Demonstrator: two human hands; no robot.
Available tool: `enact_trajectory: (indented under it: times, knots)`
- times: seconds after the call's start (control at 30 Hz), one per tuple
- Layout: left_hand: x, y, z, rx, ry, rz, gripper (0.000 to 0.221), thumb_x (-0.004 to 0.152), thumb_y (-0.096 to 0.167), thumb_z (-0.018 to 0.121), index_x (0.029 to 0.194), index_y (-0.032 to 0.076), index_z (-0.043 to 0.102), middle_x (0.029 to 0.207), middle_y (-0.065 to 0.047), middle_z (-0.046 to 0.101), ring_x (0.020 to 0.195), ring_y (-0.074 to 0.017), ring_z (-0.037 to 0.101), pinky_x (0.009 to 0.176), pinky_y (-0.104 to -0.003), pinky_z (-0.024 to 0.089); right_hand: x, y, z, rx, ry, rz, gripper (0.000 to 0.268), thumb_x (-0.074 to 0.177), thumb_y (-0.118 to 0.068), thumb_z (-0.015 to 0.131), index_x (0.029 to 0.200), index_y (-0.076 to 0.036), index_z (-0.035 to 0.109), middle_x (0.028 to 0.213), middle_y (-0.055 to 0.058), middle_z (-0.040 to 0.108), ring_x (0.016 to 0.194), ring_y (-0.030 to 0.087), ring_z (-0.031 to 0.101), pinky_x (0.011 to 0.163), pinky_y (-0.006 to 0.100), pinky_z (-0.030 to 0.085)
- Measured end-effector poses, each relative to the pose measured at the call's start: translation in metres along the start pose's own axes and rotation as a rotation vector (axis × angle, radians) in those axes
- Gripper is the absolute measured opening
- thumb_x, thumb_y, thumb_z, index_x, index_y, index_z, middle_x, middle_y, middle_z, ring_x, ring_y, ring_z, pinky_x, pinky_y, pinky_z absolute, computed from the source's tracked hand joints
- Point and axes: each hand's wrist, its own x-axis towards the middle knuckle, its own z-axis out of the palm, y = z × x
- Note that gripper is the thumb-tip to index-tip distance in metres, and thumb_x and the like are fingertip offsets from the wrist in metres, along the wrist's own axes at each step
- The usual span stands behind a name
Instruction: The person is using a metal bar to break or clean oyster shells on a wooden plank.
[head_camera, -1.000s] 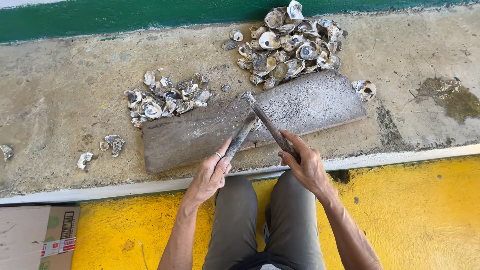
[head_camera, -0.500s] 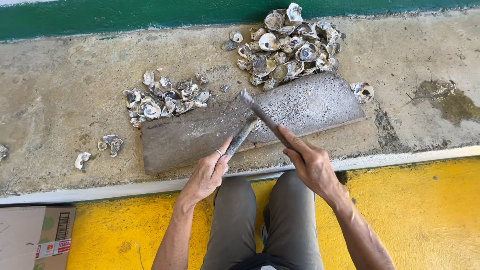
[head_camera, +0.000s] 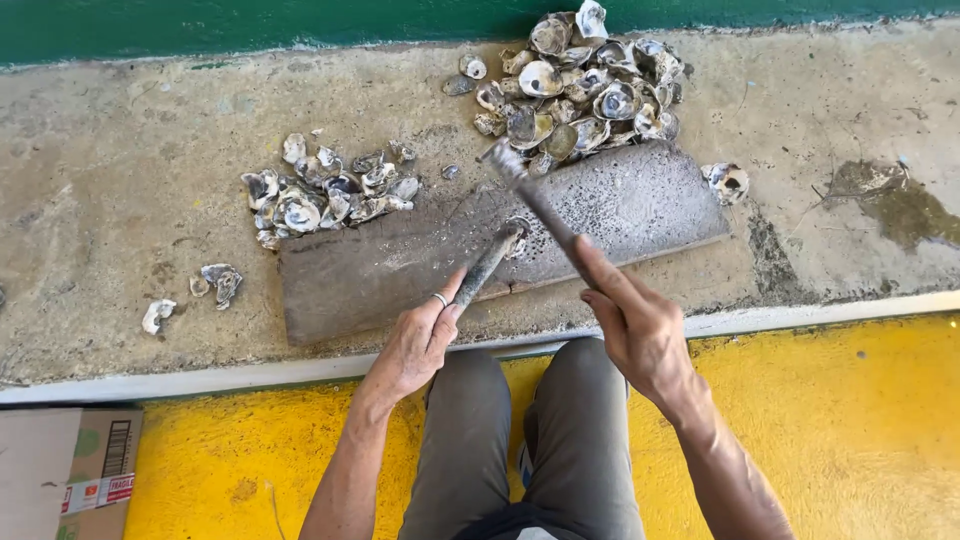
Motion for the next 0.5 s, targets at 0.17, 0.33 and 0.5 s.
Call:
enact_trajectory:
  times: [0.17, 0.33, 0.5]
  knots:
    - [0.003, 0.007, 0.000, 0.027, -0.003, -0.045, 0.054, 0.105, 0.024, 0.044, 0.158, 0.015, 0.038, 0.064, -0.003, 0.059, 0.051, -0.0129, 0.054, 0.052, -0.035, 0.049, -0.013, 0.031, 0.027, -0.145, -0.213, 0.201, 0.057, 0.100, -0.013, 0.064, 0.153, -0.024, 0.045, 0.068, 0.005, 0.064, 0.042, 0.014, 0.048, 0.038, 0.032, 0.044]
    - [-0.002, 0.009, 0.002, 0.077, 0.042, 0.048, 0.053, 0.106, 0.023, 0.046, 0.158, 0.014, 0.039, 0.065, -0.005, 0.059, 0.053, -0.0140, 0.055, 0.054, -0.037, 0.048, -0.008, 0.013, 0.015, -0.164, -0.243, 0.073, 0.059, 0.098, -0.013, 0.065, 0.153, -0.025, 0.048, 0.068, 0.003, 0.063, 0.044, 0.010, 0.048, 0.039, 0.031, 0.046]
    - [0.000, 0.020, -0.001, 0.084, -0.008, -0.069, 0.055, 0.105, 0.024, 0.045, 0.159, 0.017, 0.036, 0.061, -0.007, 0.058, 0.049, -0.0173, 0.051, 0.050, -0.040, 0.047, -0.010, 0.014, 0.017, 0.001, 0.037, 0.048, 0.059, 0.101, -0.010, 0.065, 0.156, -0.023, 0.045, 0.079, 0.007, 0.067, 0.056, 0.013, 0.058, 0.047, 0.030, 0.049]
